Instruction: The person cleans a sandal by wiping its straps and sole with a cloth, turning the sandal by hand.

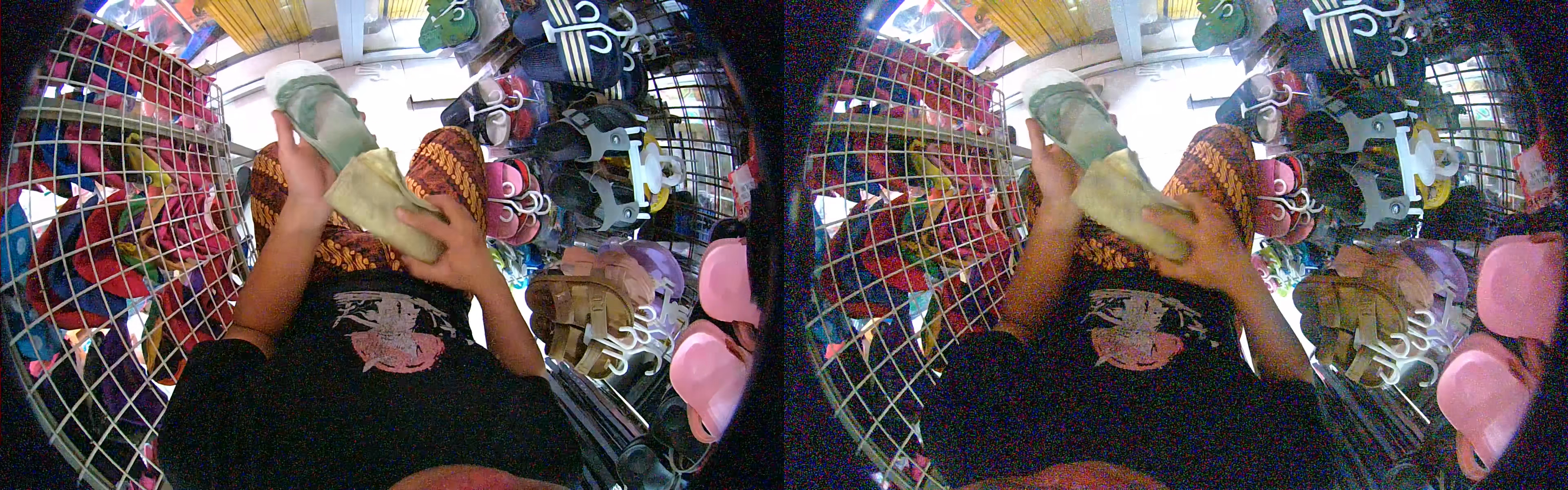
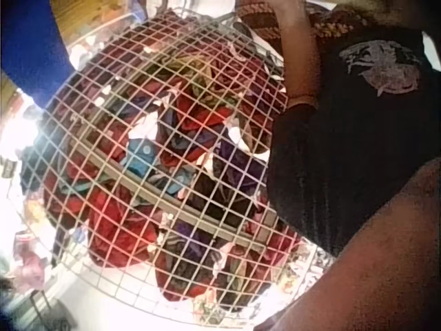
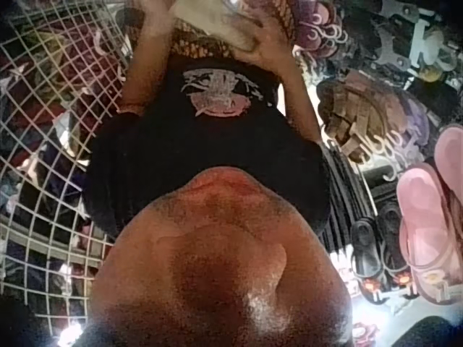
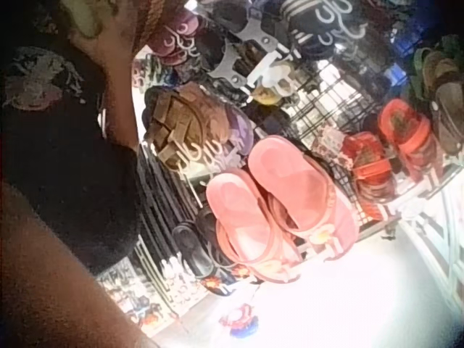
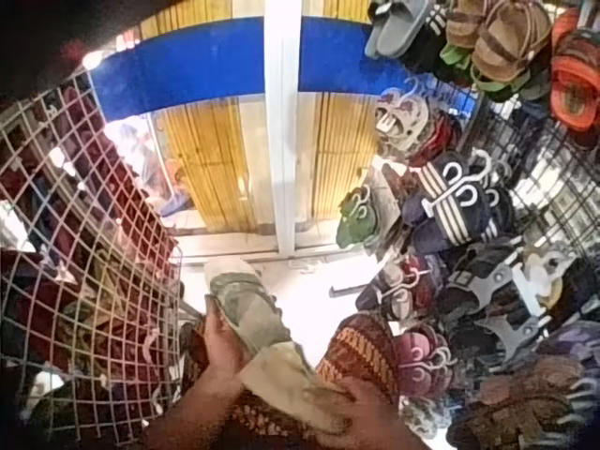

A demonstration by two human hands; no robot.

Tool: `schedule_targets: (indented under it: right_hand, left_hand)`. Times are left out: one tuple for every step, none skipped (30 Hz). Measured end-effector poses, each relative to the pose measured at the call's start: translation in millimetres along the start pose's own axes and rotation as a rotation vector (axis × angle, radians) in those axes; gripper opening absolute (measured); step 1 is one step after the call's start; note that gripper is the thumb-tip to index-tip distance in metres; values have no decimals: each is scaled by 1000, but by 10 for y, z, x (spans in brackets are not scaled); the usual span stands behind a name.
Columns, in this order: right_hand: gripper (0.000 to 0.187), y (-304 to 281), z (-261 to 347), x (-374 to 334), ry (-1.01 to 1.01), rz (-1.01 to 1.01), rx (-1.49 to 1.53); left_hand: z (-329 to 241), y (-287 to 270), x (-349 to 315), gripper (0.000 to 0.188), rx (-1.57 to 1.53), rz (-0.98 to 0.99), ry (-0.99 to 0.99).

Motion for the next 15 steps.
schedule_targets:
  right_hand:
    - [68, 33, -113, -30, 97, -21, 30]
    - [68, 49, -183, -48, 195, -43, 60]
    - [68, 70, -166, -28, 196, -41, 57]
    - [67, 87, -133, 4, 193, -110, 78]
    - [67, 85, -115, 21, 189, -179, 99]
    - [67, 61, -88, 14, 185, -177, 100]
    - [67, 36, -7, 4, 130, -78, 80]
    - [68, 32, 50, -11, 74, 21, 60]
    - [69, 42, -4, -68, 19, 17, 30]
    - [69, 40, -67, -124, 26, 14, 27]
    - [69, 48, -155, -183, 108, 21, 36]
    - [70, 46, -188, -184, 180, 34, 50]
    - [71, 33, -186, -167, 245, -4, 83]
    - [71, 64, -153, -159, 245, -3, 84]
    - [71, 97, -112, -171, 271, -33, 114]
  left_hand:
    - [-18, 2, -31, 86, -65, 14, -19]
    - [14, 20, -43, 86, -65, 15, -20]
    - [78, 41, -41, 87, -54, -51, -6]
    - [152, 79, -49, 88, -42, -116, 11]
    - [250, 111, -75, 88, -1, -143, 18]
    - [263, 3, -59, 88, 0, -144, 23]
    - [266, -89, -34, 88, -155, 76, -104]
    - [264, -176, -28, 88, -308, 298, -230]
    - [199, -183, -14, 89, -49, 40, -101]
    - [161, -82, -38, 89, -51, 43, -109]
    - [124, 5, -69, 87, -52, 4, -94]
    - [100, 34, -100, 86, -51, -39, -67]
    - [165, 2, -87, 84, -55, -8, -48]
    - [253, 8, -89, 84, -55, -9, -47]
    - [371, 28, -86, 87, -58, -35, -93]
Point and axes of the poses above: each hand's wrist, its own x-axis towards the middle knuckle, its own y-axis out of the palm, z = x × y, the point moved 2 cm from there along x, towards the middle knuckle, and after that the axes turned 1 degree about -x, right-handed, at the moved point
